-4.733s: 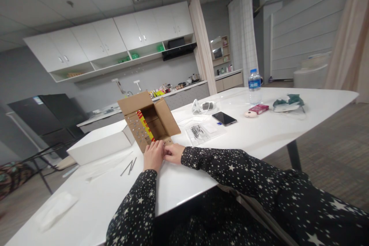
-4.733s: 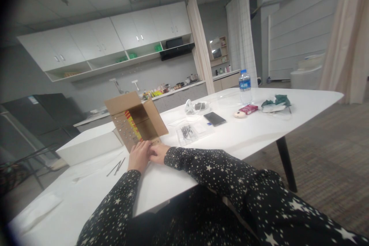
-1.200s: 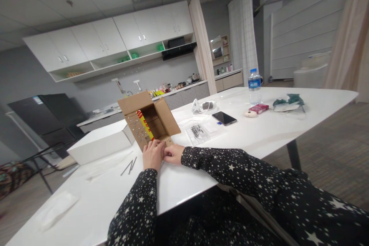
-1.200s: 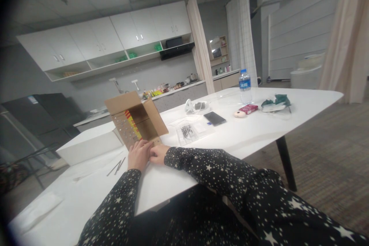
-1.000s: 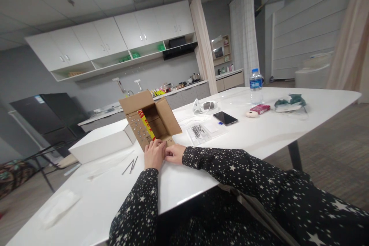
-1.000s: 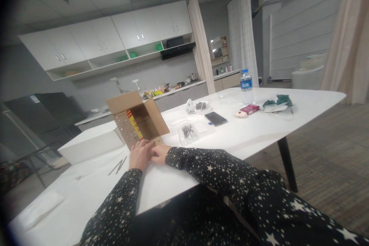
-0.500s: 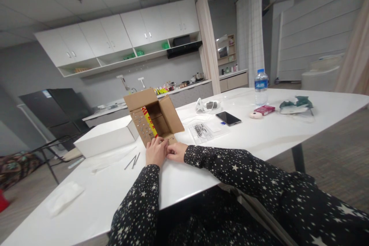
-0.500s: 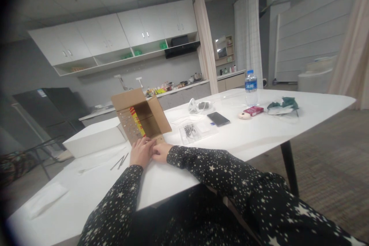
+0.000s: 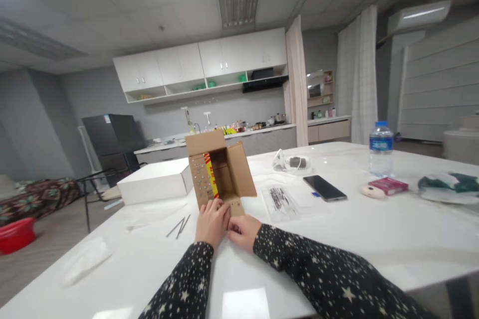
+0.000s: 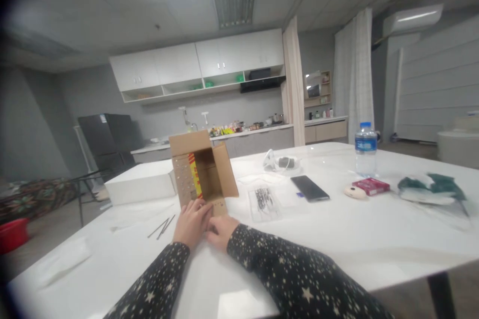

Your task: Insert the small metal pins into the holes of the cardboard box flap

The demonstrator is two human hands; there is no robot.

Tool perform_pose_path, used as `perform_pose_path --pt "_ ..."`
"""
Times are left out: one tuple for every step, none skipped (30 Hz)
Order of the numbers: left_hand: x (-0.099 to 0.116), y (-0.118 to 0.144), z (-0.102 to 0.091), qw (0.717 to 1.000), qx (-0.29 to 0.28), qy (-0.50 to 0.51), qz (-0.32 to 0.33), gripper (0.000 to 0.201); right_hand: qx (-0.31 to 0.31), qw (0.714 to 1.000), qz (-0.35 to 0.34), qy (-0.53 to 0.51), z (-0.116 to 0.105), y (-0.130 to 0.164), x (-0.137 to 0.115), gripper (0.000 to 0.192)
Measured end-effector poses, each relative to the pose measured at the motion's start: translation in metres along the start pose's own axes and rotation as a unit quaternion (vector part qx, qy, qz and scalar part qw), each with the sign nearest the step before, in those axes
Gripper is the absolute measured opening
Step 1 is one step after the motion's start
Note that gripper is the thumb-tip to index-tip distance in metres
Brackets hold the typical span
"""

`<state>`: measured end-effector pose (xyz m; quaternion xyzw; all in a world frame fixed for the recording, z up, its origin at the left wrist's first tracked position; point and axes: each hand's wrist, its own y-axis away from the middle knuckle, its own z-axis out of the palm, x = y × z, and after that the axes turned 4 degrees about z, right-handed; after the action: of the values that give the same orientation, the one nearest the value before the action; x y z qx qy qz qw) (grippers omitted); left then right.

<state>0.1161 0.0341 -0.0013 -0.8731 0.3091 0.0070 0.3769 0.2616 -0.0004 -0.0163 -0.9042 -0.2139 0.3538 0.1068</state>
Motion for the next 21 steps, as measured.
perform_pose_path --pt "-0.001 -0.001 -0.001 1.000 0.002 0.005 -0.002 0.026 -0.003 1.000 0.006 -0.003 0.000 -0.001 -0.001 0.009" --pt "-0.002 -0.001 -0.003 1.000 0.004 0.009 -0.005 0.026 -0.007 1.000 0.010 -0.005 -0.001 -0.001 -0.002 0.008" --pt "-0.002 -0.001 -0.005 1.000 0.006 0.012 -0.005 0.026 -0.005 1.000 0.014 -0.005 -0.001 -0.001 -0.003 0.009" --pt "-0.002 -0.001 -0.008 1.000 0.007 0.015 -0.007 0.026 -0.003 1.000 0.020 -0.004 -0.002 -0.001 -0.005 0.008" --pt "-0.002 -0.001 -0.011 1.000 0.012 0.015 -0.014 0.027 0.004 1.000 0.019 -0.007 -0.002 0.000 -0.007 0.008" --pt "-0.001 0.000 -0.014 1.000 0.011 0.017 -0.015 0.027 0.007 1.000 0.017 -0.010 -0.002 0.001 -0.009 0.008" --pt "0.000 0.000 -0.017 1.000 0.009 0.019 -0.017 0.027 0.011 1.000 0.016 -0.007 -0.003 0.002 -0.011 0.008" --pt "0.001 0.001 -0.021 0.999 0.010 0.020 -0.024 0.027 0.016 1.000 0.020 -0.005 -0.003 0.004 -0.014 0.007" --pt "0.002 0.002 -0.024 0.999 0.011 0.020 -0.028 0.027 0.017 1.000 0.019 -0.004 -0.004 0.006 -0.016 0.007" --pt "0.004 0.003 -0.027 0.999 0.012 0.023 -0.029 0.026 0.014 1.000 0.023 -0.001 -0.004 0.007 -0.018 0.008" --pt "0.005 0.004 -0.029 0.999 0.017 0.025 -0.032 0.026 0.009 1.000 0.025 0.003 -0.004 0.009 -0.020 0.009" --pt "0.005 0.005 -0.031 0.999 0.016 0.029 -0.033 0.026 0.013 1.000 0.021 0.008 -0.005 0.010 -0.022 0.010" --pt "0.006 0.005 -0.032 0.998 0.019 0.031 -0.041 0.026 0.020 1.000 0.018 0.012 -0.005 0.011 -0.024 0.012" --pt "0.007 0.006 -0.034 0.998 0.017 0.033 -0.045 0.026 0.015 1.000 0.017 0.014 -0.006 0.012 -0.025 0.013" --pt "0.007 0.007 -0.035 0.998 0.015 0.035 -0.049 0.026 0.019 1.000 0.019 0.017 -0.006 0.013 -0.027 0.014" --pt "0.007 0.007 -0.037 0.998 0.012 0.036 -0.053 0.027 0.022 0.999 0.019 0.017 -0.007 0.014 -0.029 0.014" --pt "0.006 0.008 -0.038 0.998 0.007 0.038 -0.057 0.027 0.021 1.000 0.017 0.014 -0.007 0.014 -0.031 0.015" --pt "0.006 0.008 -0.039 0.997 0.002 0.039 -0.061 0.027 0.018 1.000 0.015 0.011 -0.008 0.015 -0.033 0.015" --pt "0.004 0.009 -0.040 0.997 -0.002 0.039 -0.065 0.026 0.016 1.000 0.014 0.007 -0.008 0.015 -0.035 0.015" --pt "0.003 0.009 -0.041 0.997 -0.007 0.037 -0.070 0.026 0.015 1.000 0.015 0.005 -0.008 0.015 -0.036 0.015" --pt "0.001 0.010 -0.041 0.997 -0.011 0.034 -0.076 0.025 0.016 1.000 0.018 0.006 -0.007 0.015 -0.036 0.015"
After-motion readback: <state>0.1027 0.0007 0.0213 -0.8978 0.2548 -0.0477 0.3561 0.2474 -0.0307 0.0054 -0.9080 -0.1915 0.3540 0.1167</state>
